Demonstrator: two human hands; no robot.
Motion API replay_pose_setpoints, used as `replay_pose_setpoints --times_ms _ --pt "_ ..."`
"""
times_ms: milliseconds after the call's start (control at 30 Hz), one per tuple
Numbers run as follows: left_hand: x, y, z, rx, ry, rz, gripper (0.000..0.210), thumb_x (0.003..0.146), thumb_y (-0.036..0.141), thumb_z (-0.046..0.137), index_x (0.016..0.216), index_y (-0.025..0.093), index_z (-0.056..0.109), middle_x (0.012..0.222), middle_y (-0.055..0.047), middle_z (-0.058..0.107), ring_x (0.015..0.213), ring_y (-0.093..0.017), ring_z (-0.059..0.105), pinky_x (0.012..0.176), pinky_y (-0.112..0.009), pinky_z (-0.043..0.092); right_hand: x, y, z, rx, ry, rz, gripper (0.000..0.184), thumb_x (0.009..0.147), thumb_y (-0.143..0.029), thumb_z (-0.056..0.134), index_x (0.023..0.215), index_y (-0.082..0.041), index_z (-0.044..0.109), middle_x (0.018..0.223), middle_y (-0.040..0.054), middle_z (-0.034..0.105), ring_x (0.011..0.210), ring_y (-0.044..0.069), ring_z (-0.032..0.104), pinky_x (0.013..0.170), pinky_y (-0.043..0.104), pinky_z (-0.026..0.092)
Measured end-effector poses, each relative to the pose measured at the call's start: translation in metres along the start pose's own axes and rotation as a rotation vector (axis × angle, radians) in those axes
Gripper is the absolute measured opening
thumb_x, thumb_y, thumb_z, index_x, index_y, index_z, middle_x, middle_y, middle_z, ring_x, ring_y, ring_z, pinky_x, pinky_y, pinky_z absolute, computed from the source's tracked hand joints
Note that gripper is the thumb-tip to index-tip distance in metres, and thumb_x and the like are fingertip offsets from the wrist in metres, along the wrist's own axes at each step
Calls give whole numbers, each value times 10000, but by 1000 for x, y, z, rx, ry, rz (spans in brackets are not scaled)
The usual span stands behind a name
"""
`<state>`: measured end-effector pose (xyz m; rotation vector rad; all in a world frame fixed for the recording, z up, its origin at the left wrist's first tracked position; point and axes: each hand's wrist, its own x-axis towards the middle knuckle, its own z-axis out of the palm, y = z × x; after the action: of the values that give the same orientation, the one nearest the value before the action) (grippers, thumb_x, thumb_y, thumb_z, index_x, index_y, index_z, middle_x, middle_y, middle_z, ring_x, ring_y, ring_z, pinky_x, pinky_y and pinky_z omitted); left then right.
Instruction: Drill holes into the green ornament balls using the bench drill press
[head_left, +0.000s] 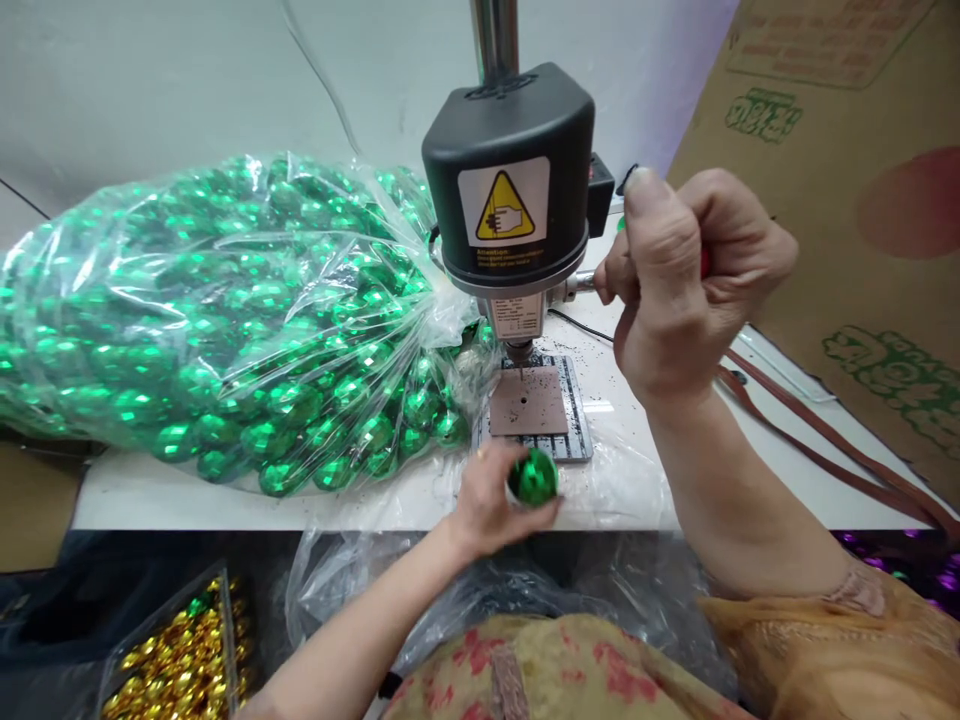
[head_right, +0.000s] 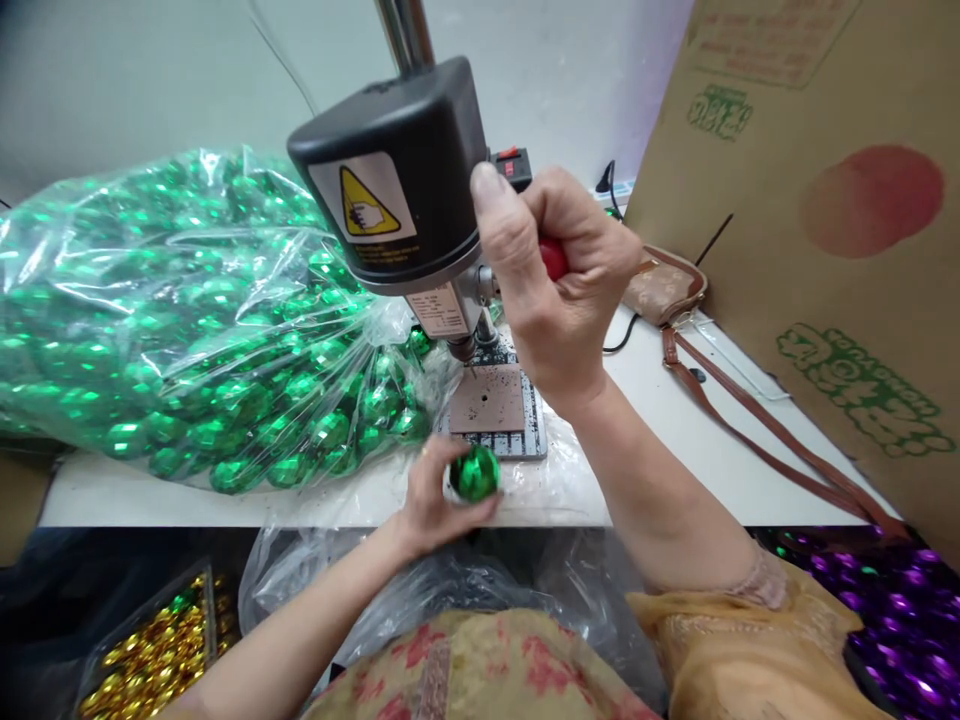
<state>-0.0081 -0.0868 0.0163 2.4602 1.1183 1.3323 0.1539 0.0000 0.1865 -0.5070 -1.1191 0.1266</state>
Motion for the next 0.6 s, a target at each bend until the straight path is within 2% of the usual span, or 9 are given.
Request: replay_pose_setpoints --times_ms 100,167,233,300,367,433,533,600 --pt "-46 14 -18 114 -241 314 442 845 542 644 1030 145 586 738 -41 607 664 -181 552 589 -311 445 -2 3 -1 16 -10 -6 450 911 -243 602 592 -194 289 533 -67 237 420 11 362 455 218 303" --pt "-73 17 -28 245 -374 449 345 883 426 632 1081 145 602 827 -76 657 740 -194 593 642 -318 469 -2 5 -1 9 -8 -17 464 909 -305 613 595 -201 287 536 -66 229 420 13 343 447 222 309" --pt "-89 16 -36 308 -476 510 327 901 331 622 1182 167 593 993 -109 691 880 -213 631 735 -334 503 -1 6 -1 -2 -4 -28 493 893 -382 631 595 -206 281 532 -66 225 419 17 330 435 230 302" --pt "-88 12 -41 251 -471 524 344 925 343 592 1216 161 582 1077 -129 689 972 -228 634 790 -345 526 -2 6 -2 -18 -4 -13 509 887 -424 633 595 -206 278 534 -63 237 426 19 339 432 228 303" --pt "-69 4 -41 165 -368 492 305 946 307 543 1193 132 578 1058 -139 689 1001 -233 633 826 -358 545 -2 4 -2 -28 -2 21 496 899 -409 620 600 -201 283 547 -59 253 439 18 359 446 218 318" --pt "-34 -14 -38 167 -261 379 272 924 144 489 1184 129 564 1030 -136 688 1037 -232 632 906 -397 548 -4 3 -2 -21 1 39 474 912 -367 607 605 -197 288 560 -58 259 448 17 371 465 213 333" --pt "33 -55 -29 316 -226 15 318 887 36 409 1090 185 604 1083 -133 662 1133 -262 610 1021 -484 501 -5 4 -3 3 6 38 454 911 -318 609 606 -198 294 561 -60 265 448 25 383 472 225 328" --pt "75 -87 -21 298 -226 -227 275 853 41 441 997 179 631 1047 -158 651 1174 -324 586 1034 -525 472 -5 6 -3 17 15 26 456 900 -317 625 605 -202 297 552 -61 272 439 34 380 464 242 314"
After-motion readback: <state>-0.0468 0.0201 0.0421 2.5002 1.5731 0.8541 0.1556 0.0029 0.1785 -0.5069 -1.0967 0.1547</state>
